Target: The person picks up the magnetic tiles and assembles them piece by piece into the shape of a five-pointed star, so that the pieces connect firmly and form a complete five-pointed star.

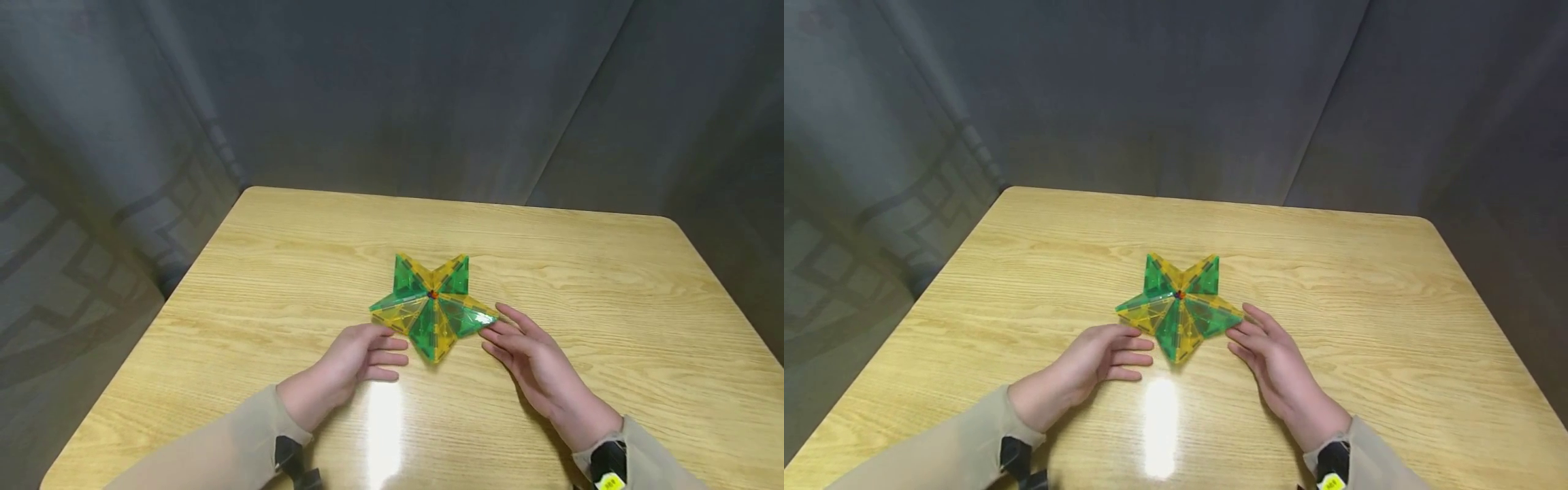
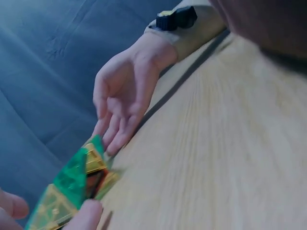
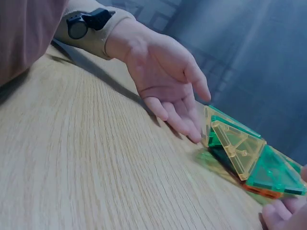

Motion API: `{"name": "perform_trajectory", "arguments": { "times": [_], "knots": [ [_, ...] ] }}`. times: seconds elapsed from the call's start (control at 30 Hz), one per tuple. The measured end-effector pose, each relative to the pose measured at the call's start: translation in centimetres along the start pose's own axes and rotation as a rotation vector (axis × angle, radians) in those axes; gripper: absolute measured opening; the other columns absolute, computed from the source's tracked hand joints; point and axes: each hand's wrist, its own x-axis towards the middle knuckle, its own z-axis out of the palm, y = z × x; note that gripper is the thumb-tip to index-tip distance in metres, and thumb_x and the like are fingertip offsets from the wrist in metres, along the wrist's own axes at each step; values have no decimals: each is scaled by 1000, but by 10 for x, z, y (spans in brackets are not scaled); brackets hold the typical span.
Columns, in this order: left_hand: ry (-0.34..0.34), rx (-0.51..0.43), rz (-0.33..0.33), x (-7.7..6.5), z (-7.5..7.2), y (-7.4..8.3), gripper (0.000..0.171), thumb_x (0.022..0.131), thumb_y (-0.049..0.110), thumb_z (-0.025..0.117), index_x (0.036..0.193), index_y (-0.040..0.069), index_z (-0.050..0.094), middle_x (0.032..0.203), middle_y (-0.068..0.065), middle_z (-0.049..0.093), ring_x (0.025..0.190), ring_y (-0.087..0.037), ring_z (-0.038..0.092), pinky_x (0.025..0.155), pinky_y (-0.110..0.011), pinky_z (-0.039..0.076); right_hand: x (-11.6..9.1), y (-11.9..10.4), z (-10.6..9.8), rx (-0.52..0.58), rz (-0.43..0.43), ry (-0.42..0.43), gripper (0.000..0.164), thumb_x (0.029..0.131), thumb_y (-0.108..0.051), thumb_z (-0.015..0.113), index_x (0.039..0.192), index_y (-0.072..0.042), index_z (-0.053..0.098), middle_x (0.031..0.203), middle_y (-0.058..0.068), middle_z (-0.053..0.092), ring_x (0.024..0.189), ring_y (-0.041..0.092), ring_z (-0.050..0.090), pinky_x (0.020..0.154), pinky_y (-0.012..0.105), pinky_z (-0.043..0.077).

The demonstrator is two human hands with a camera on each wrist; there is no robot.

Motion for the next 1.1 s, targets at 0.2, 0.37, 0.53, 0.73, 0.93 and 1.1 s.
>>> {"name": "perform_trajectory", "arguments": {
  "times": [0.2, 0.37, 0.53, 0.73, 0.93, 1.1],
  "knots": [
    [76, -19, 77, 2, -7, 10, 46, 105, 21, 37, 134, -14, 39, 131, -33, 53, 119, -40, 57, 90, -43, 55, -3, 1, 1, -22, -3, -12, 60, 99, 1, 44, 154, 2, 19, 138, 27, 30, 119, 25, 55, 103, 35, 45],
    [49, 0, 97, 8, -13, 14, 55, 107, 25, 36, 147, -11, 27, 140, -31, 46, 128, -39, 49, 100, -42, 49, -11, 6, 6, -10, 25, 18, 51, 101, -3, 45, 147, 8, 25, 139, 25, 26, 120, 28, 55, 103, 37, 46],
    [14, 28, 101, 19, -19, 16, 58, 107, 28, 34, 151, -9, 22, 145, -27, 44, 133, -37, 44, 106, -43, 43, -19, 10, 10, 40, 34, -4, 52, 100, -3, 46, 147, 9, 26, 143, 27, 25, 124, 30, 53, 104, 39, 44],
    [-47, 6, 110, 29, -25, 16, 61, 108, 30, 32, 152, -9, 15, 149, -28, 37, 137, -38, 39, 110, -44, 37, -26, 13, 13, 81, 52, -62, 58, 100, -4, 47, 150, 7, 19, 151, 29, 19, 130, 30, 48, 106, 39, 42],
    [-86, 11, 105, 30, -27, 15, 64, 108, 35, 32, 153, -8, 14, 153, -25, 33, 138, -38, 37, 111, -45, 36, -28, 15, 12, 85, 76, -76, 60, 100, -3, 47, 152, 4, 18, 153, 27, 19, 134, 31, 43, 108, 39, 40],
    [-119, 29, 109, 28, -29, 14, 66, 108, 37, 32, 153, -7, 14, 153, -26, 32, 138, -39, 36, 112, -46, 35, -32, 14, 11, 54, 67, -86, 61, 101, -6, 48, 153, 3, 19, 154, 27, 21, 134, 32, 42, 107, 39, 41]
  ]
}}
